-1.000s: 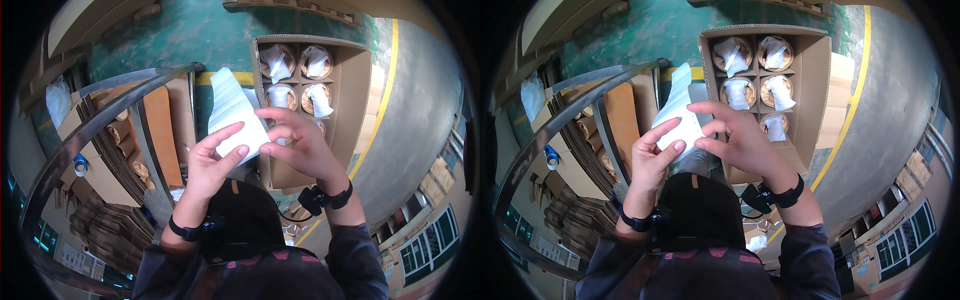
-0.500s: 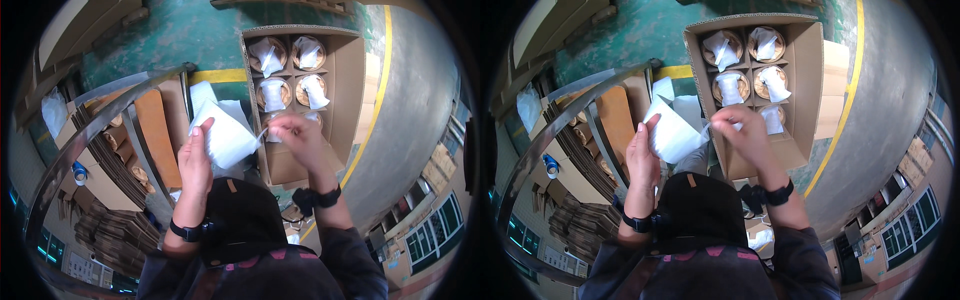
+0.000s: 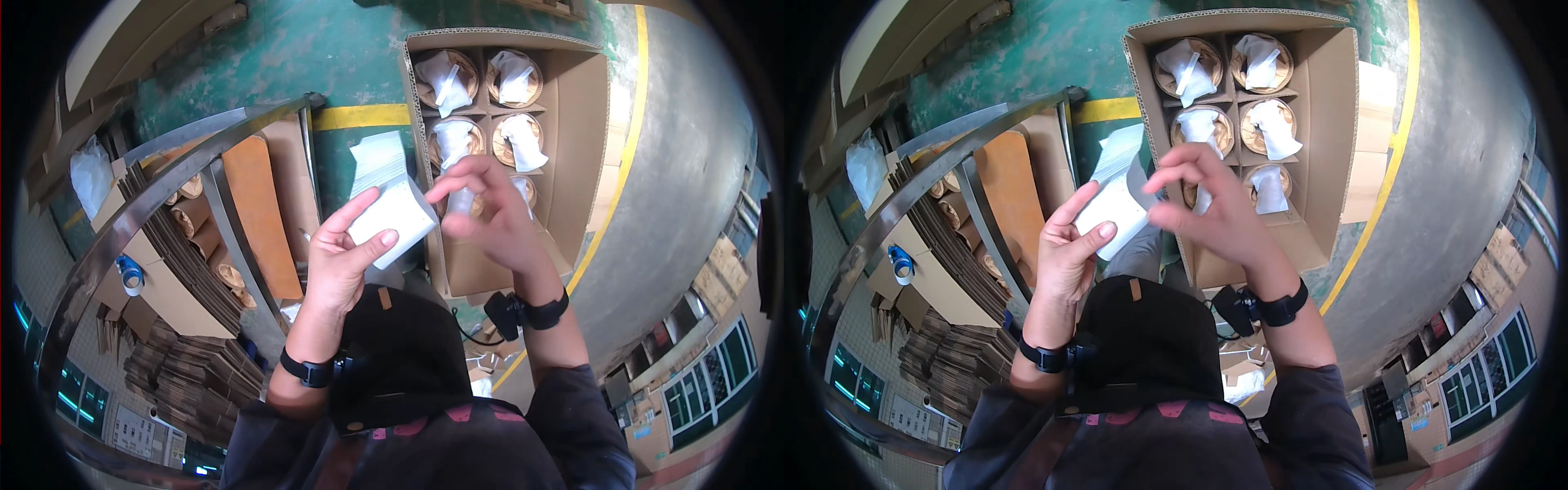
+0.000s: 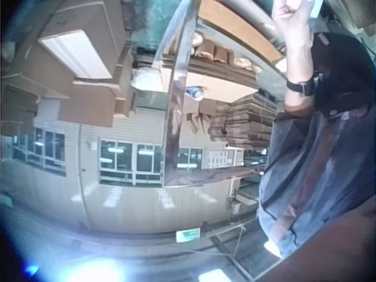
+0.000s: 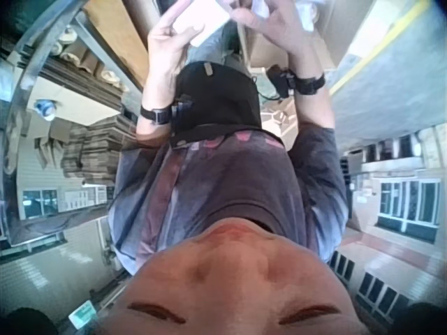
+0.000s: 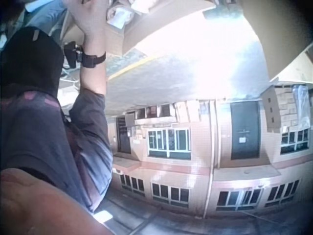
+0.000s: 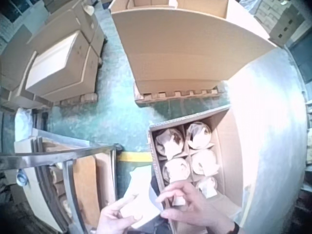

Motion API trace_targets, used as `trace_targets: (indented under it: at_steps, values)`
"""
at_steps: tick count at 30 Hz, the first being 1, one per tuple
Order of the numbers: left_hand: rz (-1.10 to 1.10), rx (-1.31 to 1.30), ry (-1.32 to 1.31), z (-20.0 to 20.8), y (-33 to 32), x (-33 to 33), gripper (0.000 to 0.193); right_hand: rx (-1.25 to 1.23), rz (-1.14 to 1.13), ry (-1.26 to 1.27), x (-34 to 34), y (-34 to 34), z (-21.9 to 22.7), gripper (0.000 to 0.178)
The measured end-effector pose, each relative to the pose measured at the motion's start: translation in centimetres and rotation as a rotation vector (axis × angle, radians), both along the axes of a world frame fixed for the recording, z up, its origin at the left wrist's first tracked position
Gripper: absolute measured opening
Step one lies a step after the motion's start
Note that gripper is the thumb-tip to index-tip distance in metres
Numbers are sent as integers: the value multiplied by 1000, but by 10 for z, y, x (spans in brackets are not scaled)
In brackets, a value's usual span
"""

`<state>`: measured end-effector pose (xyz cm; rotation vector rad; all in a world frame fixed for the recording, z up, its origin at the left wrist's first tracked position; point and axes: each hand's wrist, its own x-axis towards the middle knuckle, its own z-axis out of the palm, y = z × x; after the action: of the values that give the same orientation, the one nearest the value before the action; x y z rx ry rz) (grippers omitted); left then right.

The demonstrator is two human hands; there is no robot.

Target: Packing circular components into cardboard boxes with dividers and protective packaging.

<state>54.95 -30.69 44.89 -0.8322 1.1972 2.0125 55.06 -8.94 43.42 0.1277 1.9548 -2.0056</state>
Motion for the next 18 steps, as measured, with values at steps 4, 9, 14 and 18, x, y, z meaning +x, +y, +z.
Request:
trace_targets:
  at_steps: [4,9,14,18]
  values:
    - [-152,-8,52,14,7,-6,44,19,144,-134,-5,-2,27,52]
    - [-105,61,-29,16,4,-10,31,-16,165,-266,-3,-1,36,44]
    - [-244,-3,-94,18,8,-14,56,266,166,59,1,2,27,34]
    - [-245,2,-146,17,13,-17,71,288,95,202,12,-2,22,24]
